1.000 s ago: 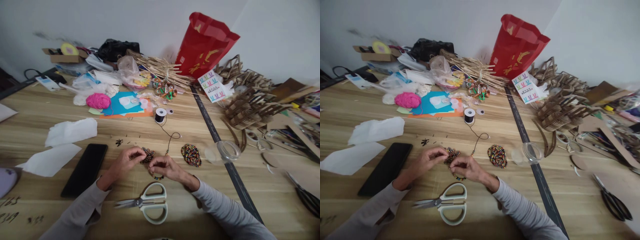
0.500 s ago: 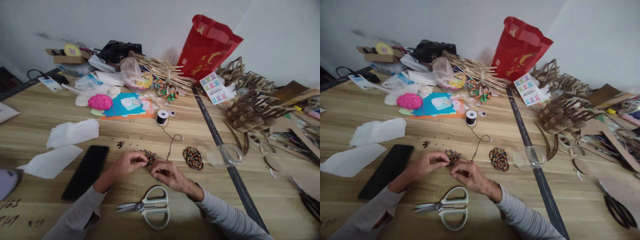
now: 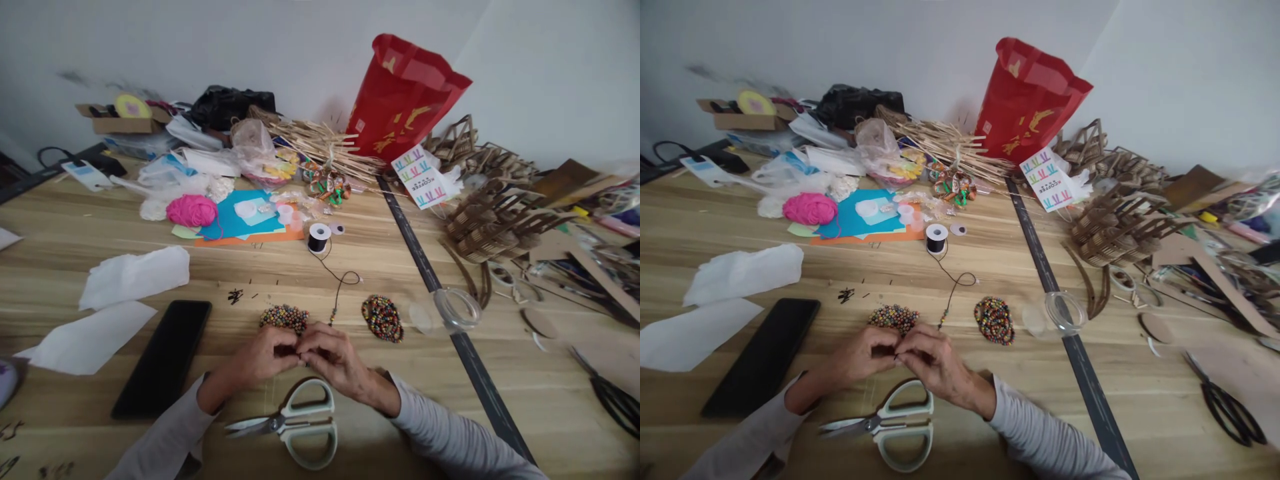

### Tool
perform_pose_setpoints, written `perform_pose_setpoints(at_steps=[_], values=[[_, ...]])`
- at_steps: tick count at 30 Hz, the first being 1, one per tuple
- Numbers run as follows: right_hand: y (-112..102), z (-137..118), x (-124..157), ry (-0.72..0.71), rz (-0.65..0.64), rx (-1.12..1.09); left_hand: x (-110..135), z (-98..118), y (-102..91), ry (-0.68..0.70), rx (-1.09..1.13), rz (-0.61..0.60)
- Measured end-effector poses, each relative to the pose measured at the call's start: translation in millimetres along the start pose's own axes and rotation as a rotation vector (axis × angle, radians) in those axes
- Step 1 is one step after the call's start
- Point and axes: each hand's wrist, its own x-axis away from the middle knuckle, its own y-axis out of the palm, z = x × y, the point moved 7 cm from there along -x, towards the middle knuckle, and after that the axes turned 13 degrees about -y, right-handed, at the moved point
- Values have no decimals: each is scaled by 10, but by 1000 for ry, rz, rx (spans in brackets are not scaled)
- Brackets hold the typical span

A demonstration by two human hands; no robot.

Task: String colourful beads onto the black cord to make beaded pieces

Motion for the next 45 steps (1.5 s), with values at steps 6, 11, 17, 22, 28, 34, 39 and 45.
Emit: perform_pose_setpoints(at_steps=[6,11,17,22,28,34,39,45], values=[[31,-2,69,-24,8,20,11,54,18,40,-17,22],[42,-4,74,-42,19,26,5,61,41,22,-6,7],[23,120,97,47,76,-31,-10,-6,98,-12,-17,5],[24,243,151,154,126,-90,-20,-52,59,-76,7,4],[55,325,174,272,131,-144,-5,-97,-45,-169,133,-7],[96,338,158,293,83,-166,19,-78,-173,-121,305,107],[85,335,141,282,61,-130,13,-86,-195,-73,238,132],[145,390,164,330,26,-208,28,-37,-236,-48,184,169]])
